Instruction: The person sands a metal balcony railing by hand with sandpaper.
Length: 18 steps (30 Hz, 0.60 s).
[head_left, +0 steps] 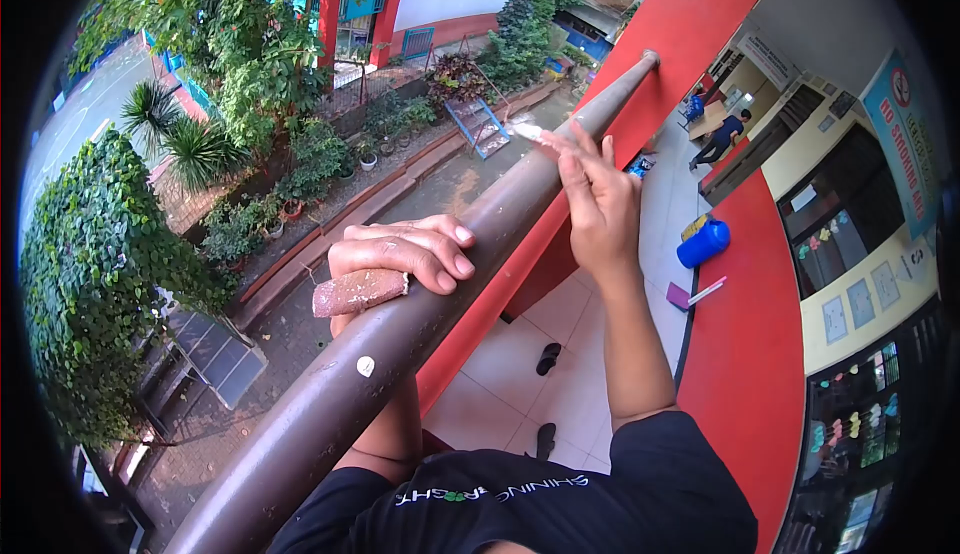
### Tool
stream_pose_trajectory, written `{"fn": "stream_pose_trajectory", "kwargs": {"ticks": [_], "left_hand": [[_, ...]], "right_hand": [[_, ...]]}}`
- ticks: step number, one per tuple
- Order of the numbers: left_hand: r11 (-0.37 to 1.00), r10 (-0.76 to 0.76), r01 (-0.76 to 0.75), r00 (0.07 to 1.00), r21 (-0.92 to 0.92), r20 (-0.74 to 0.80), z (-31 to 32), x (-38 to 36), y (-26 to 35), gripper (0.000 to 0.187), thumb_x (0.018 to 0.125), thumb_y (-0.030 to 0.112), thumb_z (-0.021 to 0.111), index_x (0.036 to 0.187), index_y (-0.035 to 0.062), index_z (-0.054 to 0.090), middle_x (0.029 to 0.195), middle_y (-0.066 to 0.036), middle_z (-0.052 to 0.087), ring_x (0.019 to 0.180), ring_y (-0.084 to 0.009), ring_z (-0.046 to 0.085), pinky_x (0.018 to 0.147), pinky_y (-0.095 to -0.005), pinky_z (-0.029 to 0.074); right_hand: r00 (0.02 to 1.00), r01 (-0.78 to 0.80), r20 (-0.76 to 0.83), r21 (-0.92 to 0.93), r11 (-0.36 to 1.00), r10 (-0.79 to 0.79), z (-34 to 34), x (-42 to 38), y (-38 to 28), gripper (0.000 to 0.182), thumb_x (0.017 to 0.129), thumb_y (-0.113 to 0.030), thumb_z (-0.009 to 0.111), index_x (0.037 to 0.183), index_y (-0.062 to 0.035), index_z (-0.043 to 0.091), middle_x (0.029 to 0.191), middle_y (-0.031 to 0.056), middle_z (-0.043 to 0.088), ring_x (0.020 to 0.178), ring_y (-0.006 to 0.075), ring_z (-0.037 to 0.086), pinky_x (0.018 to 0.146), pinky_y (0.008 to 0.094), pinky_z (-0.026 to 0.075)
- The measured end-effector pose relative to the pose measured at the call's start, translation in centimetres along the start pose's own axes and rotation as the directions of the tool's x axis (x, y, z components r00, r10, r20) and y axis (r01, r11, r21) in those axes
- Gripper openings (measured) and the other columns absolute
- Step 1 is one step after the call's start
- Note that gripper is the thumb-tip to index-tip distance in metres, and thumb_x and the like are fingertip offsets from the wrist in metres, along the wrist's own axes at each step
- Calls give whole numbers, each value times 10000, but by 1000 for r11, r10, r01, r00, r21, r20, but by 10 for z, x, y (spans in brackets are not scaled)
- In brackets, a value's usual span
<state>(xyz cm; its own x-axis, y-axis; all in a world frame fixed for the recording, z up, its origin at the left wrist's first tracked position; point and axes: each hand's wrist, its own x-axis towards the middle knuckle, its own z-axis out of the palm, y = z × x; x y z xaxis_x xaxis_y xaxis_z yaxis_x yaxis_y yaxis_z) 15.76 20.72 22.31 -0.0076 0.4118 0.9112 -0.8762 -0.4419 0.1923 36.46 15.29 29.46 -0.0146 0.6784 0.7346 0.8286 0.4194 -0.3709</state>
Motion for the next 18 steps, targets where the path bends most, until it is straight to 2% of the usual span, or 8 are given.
{"fn": "stream_pose_trajectory", "kwargs": {"ticks": [1, 2, 7, 9, 11, 13, 14, 18], "left_hand": [[1000, 19, -19, 1000, 2, 10, -1, 1, -1, 362, 901, 225, 581, 726, -71, 695, 692, -202, 689, 708, -331, 711, 844, -518, 539], [1000, 23, -23, 1000, 20, 0, 0, 1, -1, 377, 908, 250, 601, 726, -65, 697, 689, -196, 690, 705, -327, 711, 841, -522, 541], [1000, 2, -2, 1000, 9, -11, -1, 1, 0, 380, 912, 248, 586, 710, -56, 692, 677, -184, 688, 677, -334, 706, 826, -519, 546], [999, 52, -52, 998, 4, -32, 0, -2, -3, 390, 915, 252, 579, 708, -59, 690, 677, -178, 690, 679, -330, 708, 821, -517, 548], [999, 37, -37, 999, -3, -6, -2, -1, -3, 390, 914, 251, 579, 707, -60, 691, 679, -175, 692, 681, -329, 710, 820, -512, 550], [999, 39, -39, 999, -1, 6, -1, 2, -1, 390, 912, 251, 579, 707, -61, 691, 681, -172, 694, 684, -329, 712, 818, -508, 553], [1000, 25, -25, 1000, 11, 4, 3, 5, 1, 388, 908, 250, 580, 707, -61, 693, 680, -173, 694, 680, -326, 712, 817, -502, 554], [998, -3, 2, 1000, 55, 24, 1, 9, 3, 411, 924, 279, 589, 715, -56, 702, 664, -177, 688, 674, -310, 717, 805, -489, 561]], "right_hand": [[996, -75, -67, -151, 986, 65, -9, 24, 48, 357, 1050, -255, 469, 1140, -33, 734, 1158, 174, 715, 1288, 415, 556, 1165, 551, 285], [971, -237, -51, -107, 966, 233, -22, 37, 82, 389, 1062, -272, 437, 1134, -31, 735, 1170, 180, 705, 1294, 413, 549, 1164, 550, 291], [994, 90, 53, 66, 994, -94, 0, -3, -13, 321, 1027, -243, 525, 1175, -34, 720, 1155, 151, 725, 1297, 419, 553, 1174, 579, 231], [999, 34, 29, 26, 999, -35, 0, 8, 7, 320, 1036, -263, 508, 1171, -80, 733, 1150, 145, 727, 1317, 419, 534, 1172, 580, 234], [982, -182, -84, -183, 966, 169, -18, 42, 92, 397, 1059, -329, 447, 1165, -72, 731, 1177, 125, 722, 1359, 425, 481, 1188, 591, 188], [978, -204, -34, 12, 979, 204, -27, 59, 92, 414, 1064, -344, 431, 1160, -82, 738, 1179, 120, 724, 1381, 403, 465, 1204, 593, 117], [982, -190, -28, -146, 971, 188, -23, 39, 86, 400, 1058, -346, 453, 1155, -90, 745, 1163, 101, 735, 1389, 394, 461, 1204, 605, 77], [990, 77, 109, 128, 989, -91, -11, 9, 22, 389, 1037, -372, 492, 1141, -109, 759, 1107, 109, 749, 1401, 397, 448, 1201, 603, 32]]}}
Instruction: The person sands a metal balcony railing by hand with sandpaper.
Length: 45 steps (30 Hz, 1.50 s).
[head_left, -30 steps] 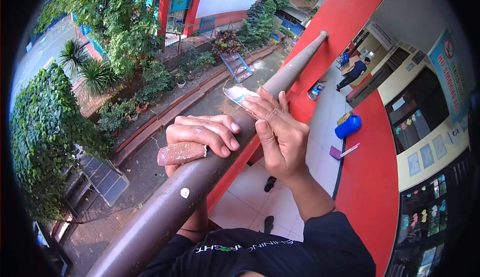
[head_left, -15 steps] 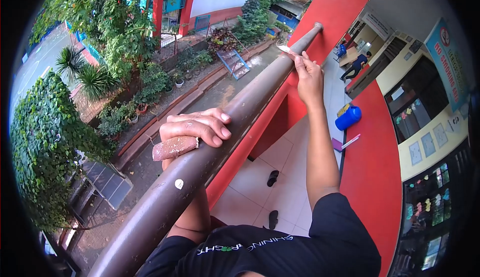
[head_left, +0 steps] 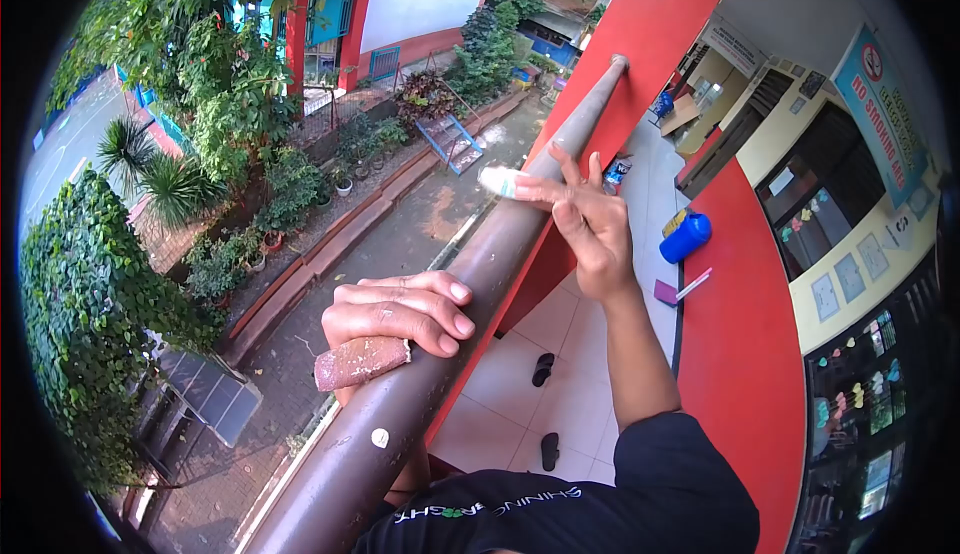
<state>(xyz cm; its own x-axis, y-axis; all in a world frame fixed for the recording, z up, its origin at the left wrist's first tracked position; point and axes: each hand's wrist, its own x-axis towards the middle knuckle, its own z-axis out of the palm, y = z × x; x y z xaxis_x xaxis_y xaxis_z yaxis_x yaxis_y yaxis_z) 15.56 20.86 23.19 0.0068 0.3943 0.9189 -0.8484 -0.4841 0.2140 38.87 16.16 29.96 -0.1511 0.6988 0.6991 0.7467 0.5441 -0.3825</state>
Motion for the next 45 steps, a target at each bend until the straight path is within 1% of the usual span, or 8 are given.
{"fn": "stream_pose_trajectory", "kwargs": {"ticks": [5, 9, 15, 20, 32, 37, 43, 45], "left_hand": [[998, -1, -1, 999, -57, -37, 3, -5, -1, 400, 925, 278, 589, 732, -53, 706, 684, -177, 696, 692, -322, 724, 818, -495, 566], [998, 20, -14, 996, -59, 91, -11, -1, -3, 381, 889, 291, 642, 795, -71, 714, 754, -178, 718, 744, -338, 737, 856, -523, 562], [998, 27, -22, 996, -66, 82, -11, 1, -2, 380, 896, 281, 632, 794, -75, 715, 743, -186, 713, 762, -337, 740, 859, -503, 567], [994, 62, -51, 991, -93, 121, -14, 3, -6, 355, 893, 254, 626, 804, -77, 718, 756, -199, 716, 766, -335, 741, 857, -495, 570], [980, 195, -192, 976, -47, 96, -5, 0, -11, 282, 1000, 292, 538, 976, 30, 637, 755, -190, 699, 728, -351, 734, 780, -574, 580], [992, 110, -122, 960, 32, 258, -18, 7, -5, 256, 985, 235, 537, 1126, 25, 580, 789, -192, 705, 732, -380, 730, 770, -598, 577], [968, 249, -245, 956, -46, 156, -10, 1, -14, 238, 979, 229, 562, 1087, 17, 578, 787, -202, 701, 747, -375, 732, 775, -599, 576], [973, 230, -227, 963, -37, 142, -10, 2, -12, 219, 983, 226, 561, 1054, 19, 582, 790, -202, 701, 757, -377, 731, 787, -601, 574]], "right_hand": [[949, -304, -124, -110, 946, 291, -77, 54, 202, 477, 1054, -406, 466, 1186, -26, 723, 1286, 111, 685, 1392, 344, 465, 1201, 588, 42], [999, -19, 24, -147, 989, 23, -25, 12, 48, 431, 1052, -401, 466, 1165, -98, 750, 1164, 72, 741, 1416, 357, 438, 1192, 621, -1], [932, -358, -111, -126, 925, 346, -71, 55, 188, 445, 1054, -392, 466, 1155, -61, 746, 1147, 130, 735, 1414, 332, 437, 1208, 581, 22], [963, -77, 235, -221, 972, 130, -39, 49, 66, 441, 1049, -392, 473, 1145, -65, 753, 1136, 128, 739, 1405, 317, 454, 1210, 576, -19], [955, -239, 71, -393, 888, 289, -56, 66, 115, 392, 1034, -374, 494, 1119, -99, 760, 1070, 124, 745, 1394, 343, 468, 1194, 625, 30], [954, 81, 296, -114, 990, -44, -9, 7, -75, 339, 1034, -320, 525, 1109, -92, 766, 1110, 117, 747, 1357, 382, 507, 1179, 653, 31], [934, -340, -38, -391, 855, 354, -51, 52, 65, 414, 1064, -315, 443, 1153, -37, 736, 1182, 121, 727, 1392, 320, 479, 1219, 565, 45], [983, -117, 114, -234, 965, 147, -22, 27, 22, 361, 1055, -304, 472, 1183, -87, 731, 1168, 120, 726, 1294, 348, 574, 1211, 575, 90]]}}
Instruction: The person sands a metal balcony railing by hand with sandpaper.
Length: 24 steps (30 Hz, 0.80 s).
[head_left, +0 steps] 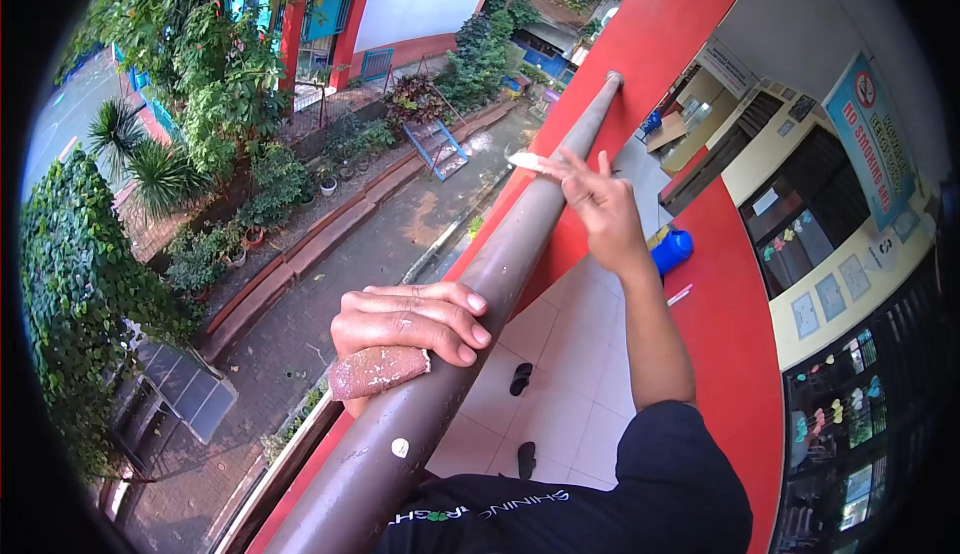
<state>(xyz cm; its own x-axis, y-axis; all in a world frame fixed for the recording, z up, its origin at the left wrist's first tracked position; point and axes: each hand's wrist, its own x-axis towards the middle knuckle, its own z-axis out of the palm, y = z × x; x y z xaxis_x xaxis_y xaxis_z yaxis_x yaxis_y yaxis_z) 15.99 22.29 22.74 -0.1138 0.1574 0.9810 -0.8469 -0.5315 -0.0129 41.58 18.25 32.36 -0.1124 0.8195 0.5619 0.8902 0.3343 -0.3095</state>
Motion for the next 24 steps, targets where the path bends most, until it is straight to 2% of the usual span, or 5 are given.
{"fn": "stream_pose_trajectory", "kwargs": {"ticks": [3, 8, 17, 20, 24], "left_hand": [[996, -83, 81, 996, -27, -43, 4, 1, 7, 258, 966, 218, 568, 931, -26, 643, 765, -188, 705, 753, -364, 732, 812, -575, 574], [982, -184, 173, 965, -71, -188, 12, -2, 12, 348, 915, 204, 585, 764, -84, 707, 713, -164, 705, 746, -332, 735, 849, -521, 565], [968, -234, 231, 972, -101, -19, -8, -7, 11, 363, 954, 236, 593, 821, -67, 742, 819, -207, 737, 848, -327, 746, 944, -481, 543], [962, -246, 248, 969, -115, 36, -16, -5, 9, 289, 924, 191, 627, 851, -54, 760, 867, -209, 749, 894, -338, 739, 939, -428, 552], [977, -177, 187, 979, -102, 98, -23, -1, 2, 234, 910, 162, 639, 863, -22, 776, 890, -189, 758, 956, -331, 730, 910, -395, 565]], "right_hand": [[951, 297, 44, 131, 946, -305, 6, -33, -67, 360, 1044, -288, 477, 1165, -64, 732, 1108, 144, 740, 1180, 325, 659, 1207, 587, 123], [943, -208, -209, 238, 949, 259, -15, 66, 224, 456, 1056, -364, 464, 1155, -2, 722, 1079, 121, 754, 1148, 258, 674, 1221, 547, 124], [986, -7, -166, 12, 1000, 9, -10, 83, 231, 431, 1036, -336, 451, 1078, -45, 766, 1146, 156, 734, 1320, 316, 553, 1234, 522, 73], [917, -317, -224, 88, 944, 329, -28, 117, 304, 390, 1046, -334, 474, 1189, -79, 733, 1277, 164, 676, 1396, 348, 461, 1137, 375, 356], [972, -99, -201, 133, 986, 125, -15, 81, 253, 427, 1058, -370, 447, 1204, -86, 731, 1271, 126, 690, 1469, 308, 360, 1231, 493, 56]]}}
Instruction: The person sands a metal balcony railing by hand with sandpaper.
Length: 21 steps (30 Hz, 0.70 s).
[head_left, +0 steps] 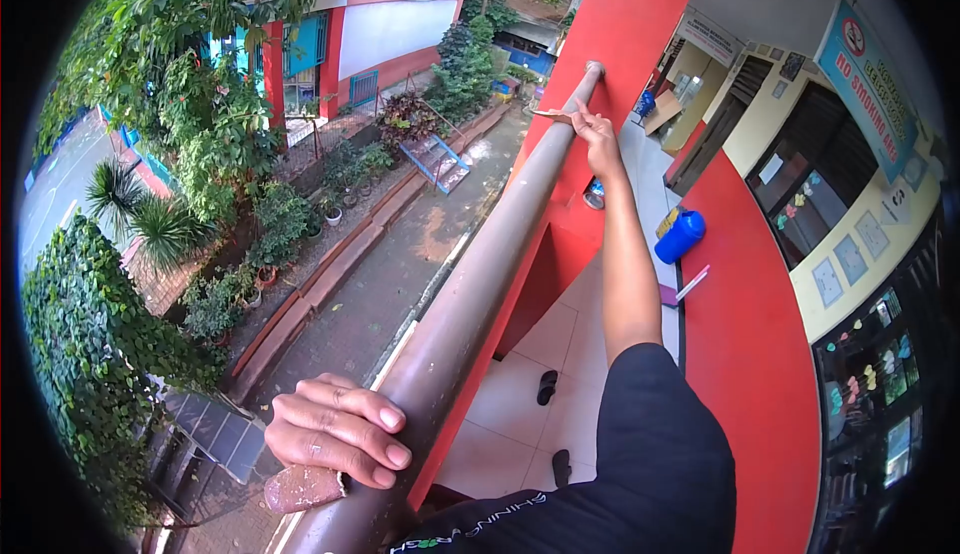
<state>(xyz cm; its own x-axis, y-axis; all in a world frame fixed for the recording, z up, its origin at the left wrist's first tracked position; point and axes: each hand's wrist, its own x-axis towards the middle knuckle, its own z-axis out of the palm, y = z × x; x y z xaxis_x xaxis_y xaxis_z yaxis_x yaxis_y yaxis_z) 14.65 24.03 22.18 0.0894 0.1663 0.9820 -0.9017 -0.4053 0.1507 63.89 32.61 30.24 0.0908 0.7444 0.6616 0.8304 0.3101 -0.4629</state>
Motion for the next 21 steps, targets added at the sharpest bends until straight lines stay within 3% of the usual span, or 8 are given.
{"fn": "stream_pose_trajectory", "kwargs": {"ticks": [1, 4, 6, 10, 14, 16, 18, 21], "left_hand": [[1000, -18, 17, 999, 20, 36, -3, 2, 2, 230, 908, 162, 640, 859, -16, 777, 892, -182, 760, 960, -331, 729, 904, -387, 566], [997, -43, 38, 996, 68, 79, -4, 2, 4, 223, 900, 165, 641, 843, -3, 778, 893, -169, 764, 974, -331, 729, 884, -363, 567], [995, -24, 18, 998, 94, 53, -4, 3, 4, 231, 907, 175, 643, 836, 0, 775, 890, -168, 765, 974, -332, 730, 877, -362, 568], [997, -32, 28, 998, 73, 51, -5, 2, 5, 240, 910, 177, 654, 829, -18, 768, 876, -188, 758, 952, -336, 734, 881, -401, 572], [995, -43, 53, 990, 79, -132, 13, -5, 8, 349, 939, 219, 595, 749, -35, 741, 757, -203, 731, 770, -319, 746, 885, -442, 573], [998, -38, 46, 983, 41, -180, 16, -7, 7, 361, 918, 292, 674, 732, -15, 710, 727, -158, 724, 780, -313, 747, 877, -496, 574], [996, -84, 84, 988, -8, -133, 9, -12, 11, 379, 971, 288, 604, 785, -8, 749, 825, -211, 740, 893, -329, 729, 948, -413, 531], [997, 2, 1, 999, 71, -43, 5, 2, 5, 370, 865, 306, 715, 758, -48, 716, 752, -160, 728, 799, -325, 747, 894, -499, 570]], "right_hand": [[996, 80, 30, 75, 994, -82, 9, -26, -27, 454, 1064, -384, 422, 1213, -81, 726, 1269, 94, 696, 1499, 293, 302, 1207, 541, -93], [992, 123, 10, 113, 986, -125, 10, -40, -39, 467, 1062, -388, 434, 1221, -50, 714, 1261, 67, 703, 1491, 301, 317, 1207, 552, -80], [995, -77, -75, -115, 990, 68, -3, 0, 16, 471, 1058, -386, 468, 1224, -12, 702, 1241, 72, 708, 1415, 264, 435, 1224, 498, 97], [962, -158, -176, 261, 952, 208, -12, 41, 110, 490, 1053, -367, 519, 1240, 62, 664, 1196, 105, 699, 1192, 172, 578, 1071, 279, 381], [967, -182, -194, -85, 980, 163, -13, 29, 97, 505, 1051, -400, 510, 1293, 23, 643, 1297, 192, 658, 1382, 279, 470, 1134, 350, 327], [975, -162, -157, -33, 986, 155, -11, 8, 72, 491, 1056, -408, 493, 1303, -14, 651, 1347, 220, 621, 1444, 323, 390, 1150, 367, 308], [977, -142, -157, 24, 990, 144, -3, -13, 39, 508, 1060, -420, 478, 1306, -9, 647, 1365, 210, 611, 1435, 301, 406, 1154, 362, 307], [979, -96, -175, 71, 993, 107, 5, -30, 9, 481, 1070, -372, 479, 1297, 19, 643, 1324, 183, 645, 1334, 227, 522, 1129, 336, 352]]}}
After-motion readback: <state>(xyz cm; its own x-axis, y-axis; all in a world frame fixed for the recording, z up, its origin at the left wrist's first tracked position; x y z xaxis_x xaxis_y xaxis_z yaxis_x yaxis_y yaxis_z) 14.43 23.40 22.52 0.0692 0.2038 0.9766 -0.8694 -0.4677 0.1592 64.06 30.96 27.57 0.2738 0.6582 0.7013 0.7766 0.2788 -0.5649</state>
